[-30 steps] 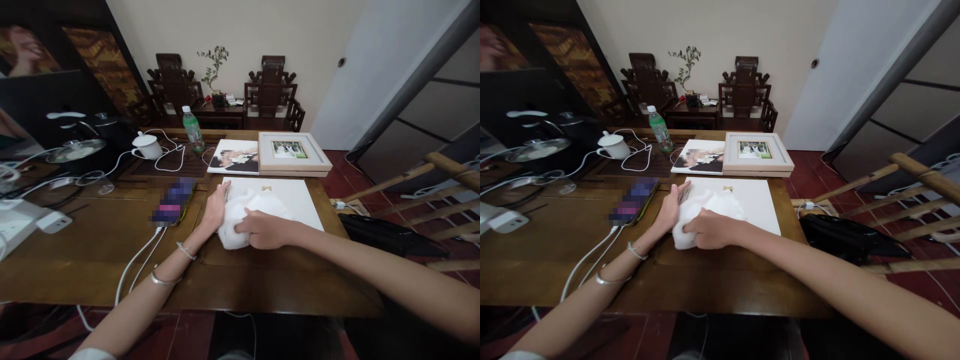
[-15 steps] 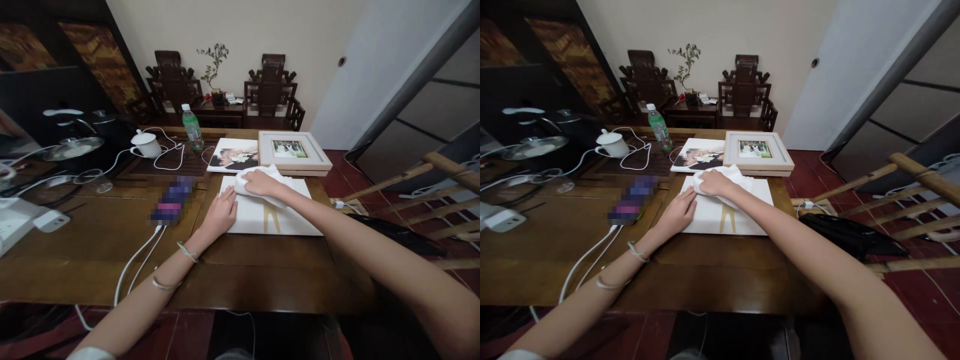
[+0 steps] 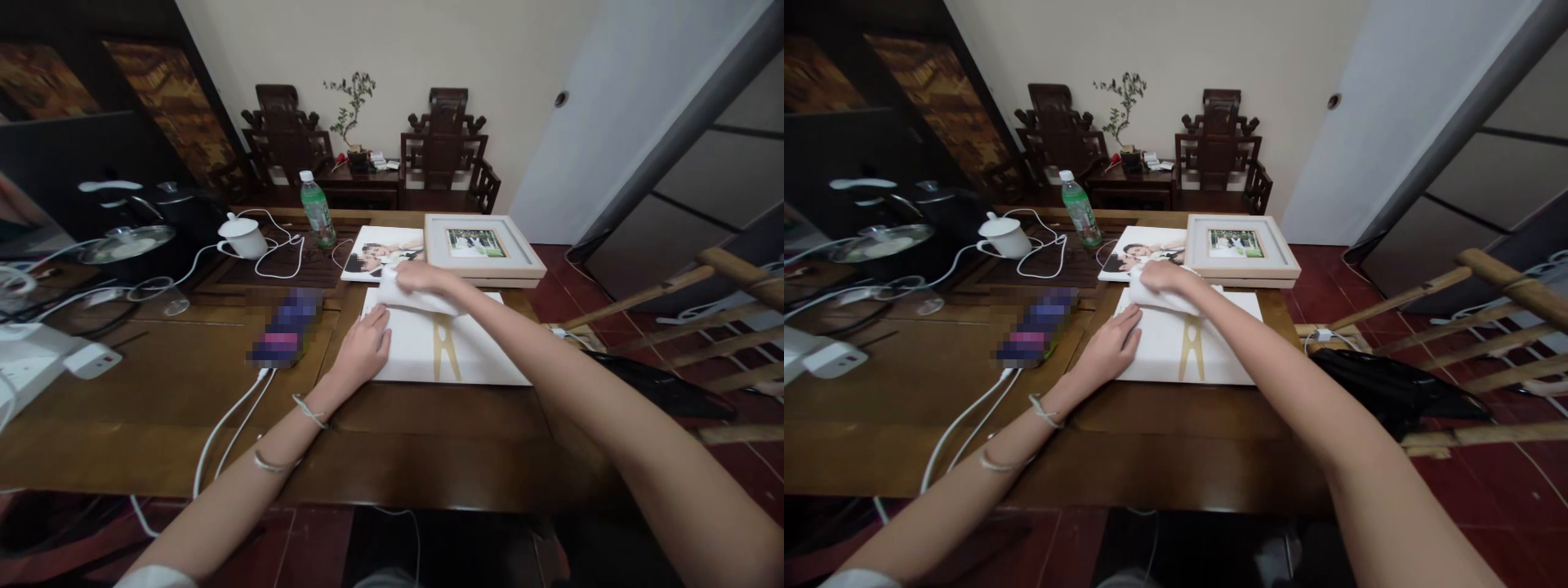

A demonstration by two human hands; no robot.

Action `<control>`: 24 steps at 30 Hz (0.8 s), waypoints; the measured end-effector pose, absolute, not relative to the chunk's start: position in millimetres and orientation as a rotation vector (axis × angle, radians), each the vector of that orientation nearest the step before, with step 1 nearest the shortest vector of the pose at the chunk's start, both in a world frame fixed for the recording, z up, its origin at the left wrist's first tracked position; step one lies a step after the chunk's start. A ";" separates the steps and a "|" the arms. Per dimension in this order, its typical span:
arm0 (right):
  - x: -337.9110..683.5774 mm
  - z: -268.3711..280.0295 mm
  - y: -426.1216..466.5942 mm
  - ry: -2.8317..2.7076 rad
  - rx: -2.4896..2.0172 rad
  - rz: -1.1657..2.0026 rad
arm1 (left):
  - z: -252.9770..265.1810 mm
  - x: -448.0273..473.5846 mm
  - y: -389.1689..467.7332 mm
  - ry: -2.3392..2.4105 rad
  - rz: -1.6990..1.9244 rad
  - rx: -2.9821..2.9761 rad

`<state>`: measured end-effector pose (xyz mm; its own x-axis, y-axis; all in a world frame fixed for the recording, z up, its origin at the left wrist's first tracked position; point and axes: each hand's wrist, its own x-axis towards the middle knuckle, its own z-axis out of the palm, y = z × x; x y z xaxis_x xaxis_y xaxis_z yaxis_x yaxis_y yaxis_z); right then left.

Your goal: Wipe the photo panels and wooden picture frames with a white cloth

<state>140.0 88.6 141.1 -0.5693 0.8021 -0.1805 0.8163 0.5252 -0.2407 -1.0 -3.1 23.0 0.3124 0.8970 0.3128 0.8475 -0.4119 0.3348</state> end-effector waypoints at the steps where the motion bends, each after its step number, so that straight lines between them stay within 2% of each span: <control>1: 153.2 144.5 89.7 2.650 1.491 -0.469 | 22.6 -1.1 -3.2 1.642 0.692 2.451; 8: 265.4 145.0 74.5 2.480 1.853 -0.550 | 23.4 -1.0 -3.8 1.632 0.696 2.456; 13: 302.8 111.0 16.7 2.792 1.541 -0.421 | 22.4 -0.2 -3.3 1.647 0.672 2.465; 19: 307.4 107.6 -61.3 2.848 1.286 -0.680 | 22.1 0.6 -3.5 1.660 0.657 2.482; 24: 309.9 105.2 -59.8 2.878 1.166 -0.741 | 23.8 0.9 -3.6 1.648 0.648 2.502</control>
<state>309.9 -59.8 105.2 -0.7322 0.6697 -0.1238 0.6462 0.6257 -0.4370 0.9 -3.6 23.8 0.3332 0.8925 0.3040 0.8604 -0.4197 0.2891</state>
